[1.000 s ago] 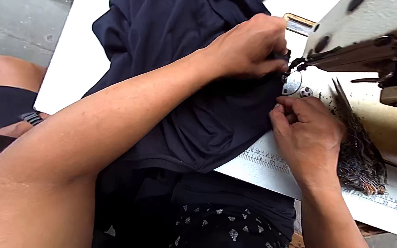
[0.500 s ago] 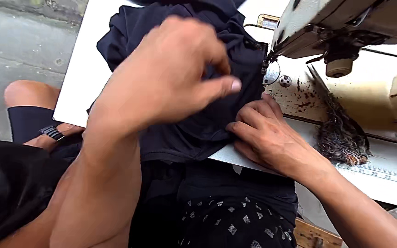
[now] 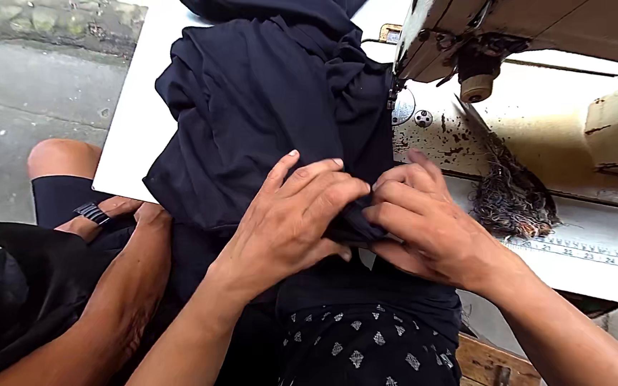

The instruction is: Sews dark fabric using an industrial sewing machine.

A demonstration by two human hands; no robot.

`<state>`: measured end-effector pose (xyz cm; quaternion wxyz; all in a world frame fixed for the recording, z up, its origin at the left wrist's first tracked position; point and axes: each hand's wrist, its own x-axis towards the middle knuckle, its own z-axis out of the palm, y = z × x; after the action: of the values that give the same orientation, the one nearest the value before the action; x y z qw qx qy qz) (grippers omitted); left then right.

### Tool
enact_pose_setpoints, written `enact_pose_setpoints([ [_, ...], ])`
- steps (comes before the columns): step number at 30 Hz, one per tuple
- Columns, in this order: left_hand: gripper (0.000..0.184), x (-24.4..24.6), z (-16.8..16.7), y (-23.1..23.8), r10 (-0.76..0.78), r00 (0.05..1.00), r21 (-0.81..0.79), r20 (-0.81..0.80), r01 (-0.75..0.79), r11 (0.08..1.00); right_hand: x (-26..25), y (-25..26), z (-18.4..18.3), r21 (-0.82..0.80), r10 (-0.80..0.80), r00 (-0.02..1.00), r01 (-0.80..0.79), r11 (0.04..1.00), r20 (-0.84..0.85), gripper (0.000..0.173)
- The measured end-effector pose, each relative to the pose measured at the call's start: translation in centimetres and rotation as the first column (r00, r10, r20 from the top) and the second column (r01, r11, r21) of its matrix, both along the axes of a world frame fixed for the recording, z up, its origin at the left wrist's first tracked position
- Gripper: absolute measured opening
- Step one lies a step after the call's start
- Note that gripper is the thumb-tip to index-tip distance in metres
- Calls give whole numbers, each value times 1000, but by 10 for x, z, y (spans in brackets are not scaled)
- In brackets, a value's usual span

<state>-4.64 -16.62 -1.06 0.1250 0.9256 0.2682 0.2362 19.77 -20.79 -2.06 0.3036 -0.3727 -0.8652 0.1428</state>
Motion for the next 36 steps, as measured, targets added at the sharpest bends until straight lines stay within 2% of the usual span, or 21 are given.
enact_pose_setpoints([
  [2, 39, -3, -2, 13, 43, 997, 74, -59, -38, 997, 9, -11, 1, 68, -100, 995, 101, 993, -24, 2],
  [4, 20, -5, 17, 17, 44, 997, 207, -69, -29, 978, 11, -23, -6, 63, -185, 983, 184, 981, 16, 2],
  [6, 19, -3, 33, 15, 22, 988, 270, -155, 21, 963, 6, -35, -17, 42, -242, 966, 240, 970, 90, 4],
  [9, 20, 1, 30, 23, -26, 912, 84, -409, 66, 994, 2, -39, -30, 27, -265, 952, 264, 964, 150, 11],
  [11, 18, -3, 20, 33, -88, 893, -69, -441, 64, 996, 4, -40, -30, -38, -251, 958, 259, 965, 138, 21],
  [13, 41, -6, 23, 39, -129, 888, -134, -441, 77, 988, 6, -41, -26, -95, -296, 954, 300, 949, 55, 33],
  [14, 53, -4, 27, 41, -143, 890, -138, -433, 91, 986, 8, -41, -24, -99, -354, 935, 352, 931, -7, 33],
  [15, 55, -1, 31, 45, -163, 898, -136, -409, 116, 984, 9, -37, -22, -70, -444, 893, 439, 896, -71, 27],
  [17, 40, 14, 37, 59, -204, 921, -111, -333, 176, 978, 6, -24, -16, -29, -633, 768, 634, 773, -95, 17],
  [19, 27, 39, 31, 77, -208, 949, -71, -238, 197, 978, -2, -13, -12, -61, -731, 682, 730, 681, -7, 19],
  [22, 20, 71, 14, 92, -185, 962, -122, -202, 163, 979, -18, -11, -11, -77, -748, 649, 760, 645, 141, 28],
  [25, 18, 78, -10, 85, -143, 984, -172, -111, 122, 977, -21, -16, -11, -72, -746, 638, 767, 638, 189, 23],
  [29, 19, 66, -44, 78, -157, 984, -81, 89, 164, 983, -17, -18, -13, -115, -760, 624, 781, 614, 183, 14],
  [36, 21, 52, -48, 89, -295, 952, 42, 78, 293, 955, -20, -18, -12, -167, -776, 614, 788, 592, 143, 13],
])
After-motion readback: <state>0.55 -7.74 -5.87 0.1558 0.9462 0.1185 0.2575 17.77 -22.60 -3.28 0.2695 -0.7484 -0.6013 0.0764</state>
